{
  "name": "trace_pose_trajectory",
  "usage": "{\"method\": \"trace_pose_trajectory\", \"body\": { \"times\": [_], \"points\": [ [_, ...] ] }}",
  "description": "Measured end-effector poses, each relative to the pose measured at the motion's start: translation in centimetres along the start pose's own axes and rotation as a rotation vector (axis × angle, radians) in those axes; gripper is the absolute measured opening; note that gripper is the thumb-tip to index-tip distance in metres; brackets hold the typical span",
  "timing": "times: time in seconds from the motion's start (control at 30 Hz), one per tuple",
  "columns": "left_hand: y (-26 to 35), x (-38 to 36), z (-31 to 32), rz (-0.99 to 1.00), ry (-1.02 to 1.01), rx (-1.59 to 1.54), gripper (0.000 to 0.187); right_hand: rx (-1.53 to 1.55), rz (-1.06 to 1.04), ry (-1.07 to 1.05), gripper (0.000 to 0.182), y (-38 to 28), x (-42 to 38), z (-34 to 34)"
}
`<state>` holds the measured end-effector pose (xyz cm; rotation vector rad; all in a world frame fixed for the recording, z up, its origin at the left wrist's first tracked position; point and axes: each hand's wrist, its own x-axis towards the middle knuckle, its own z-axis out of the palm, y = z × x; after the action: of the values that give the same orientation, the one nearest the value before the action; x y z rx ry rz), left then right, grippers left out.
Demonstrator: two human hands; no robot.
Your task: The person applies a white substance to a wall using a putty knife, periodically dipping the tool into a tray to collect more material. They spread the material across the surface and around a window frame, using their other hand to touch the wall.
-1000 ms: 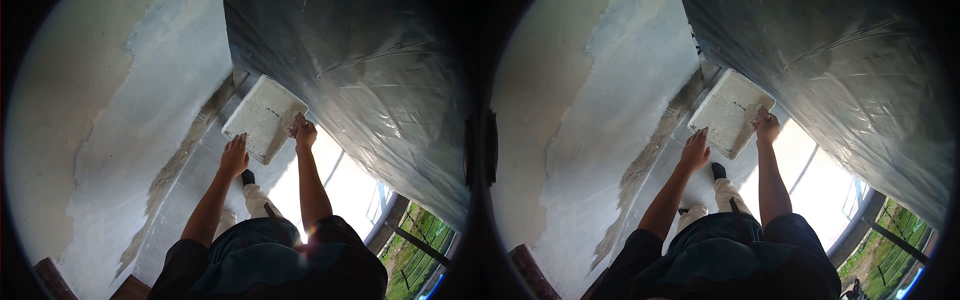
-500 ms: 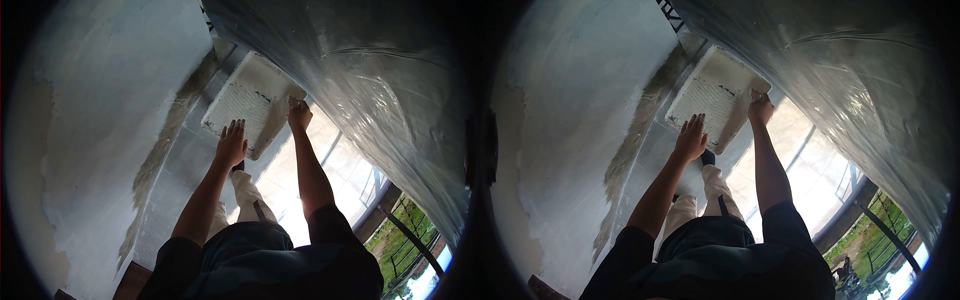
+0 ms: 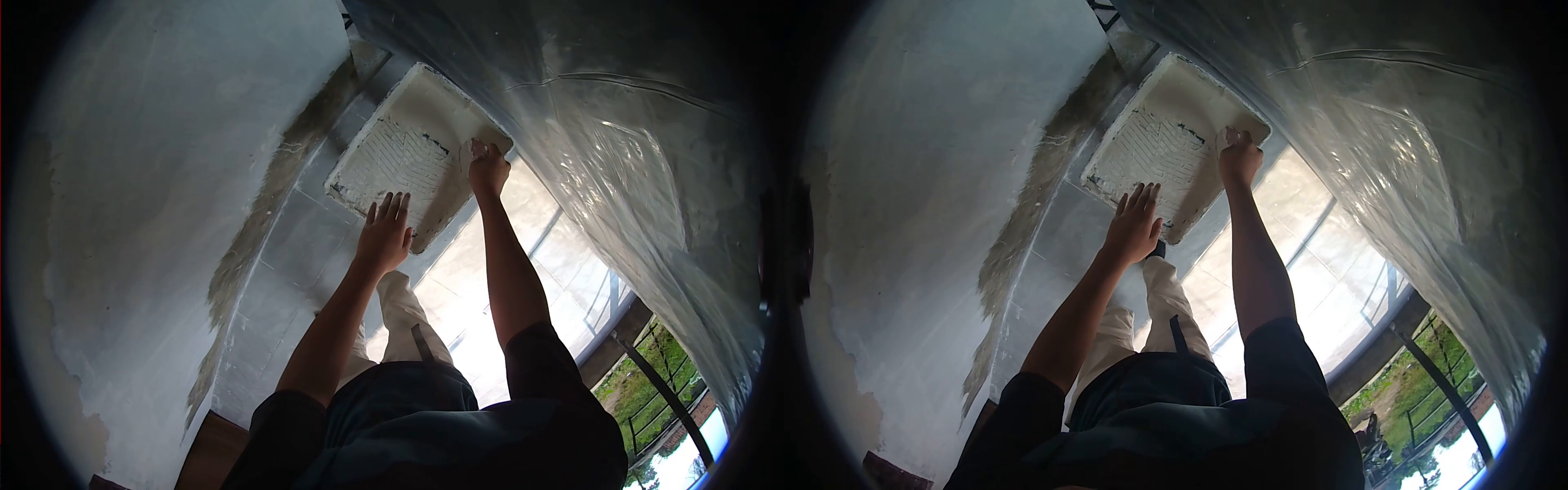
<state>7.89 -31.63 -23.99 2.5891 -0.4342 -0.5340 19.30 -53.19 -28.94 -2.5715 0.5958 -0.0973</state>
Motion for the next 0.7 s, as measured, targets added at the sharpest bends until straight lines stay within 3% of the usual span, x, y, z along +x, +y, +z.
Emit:
{"method": "trace_pose_trajectory", "body": {
  "times": [0.37, 0.67, 0.7],
  "points": [
    [-1.0, -2.9, 0.7, -0.061, 0.025, -0.035, 0.065, -0.107, 0.013, -0.137, 0.033, -0.5, 0.8, -0.2],
    [-1.8, -5.7, 0.4, -0.158, -0.006, -0.048, 0.065, -0.081, 0.163, -0.265, 0.036, -1.1, -1.1, -0.2],
    [-2.0, -6.0, 0.3, -0.16, 0.0, -0.042, 0.065, 0.021, 0.246, -0.387, 0.036, -1.7, -1.3, -1.0]
  ]
}}
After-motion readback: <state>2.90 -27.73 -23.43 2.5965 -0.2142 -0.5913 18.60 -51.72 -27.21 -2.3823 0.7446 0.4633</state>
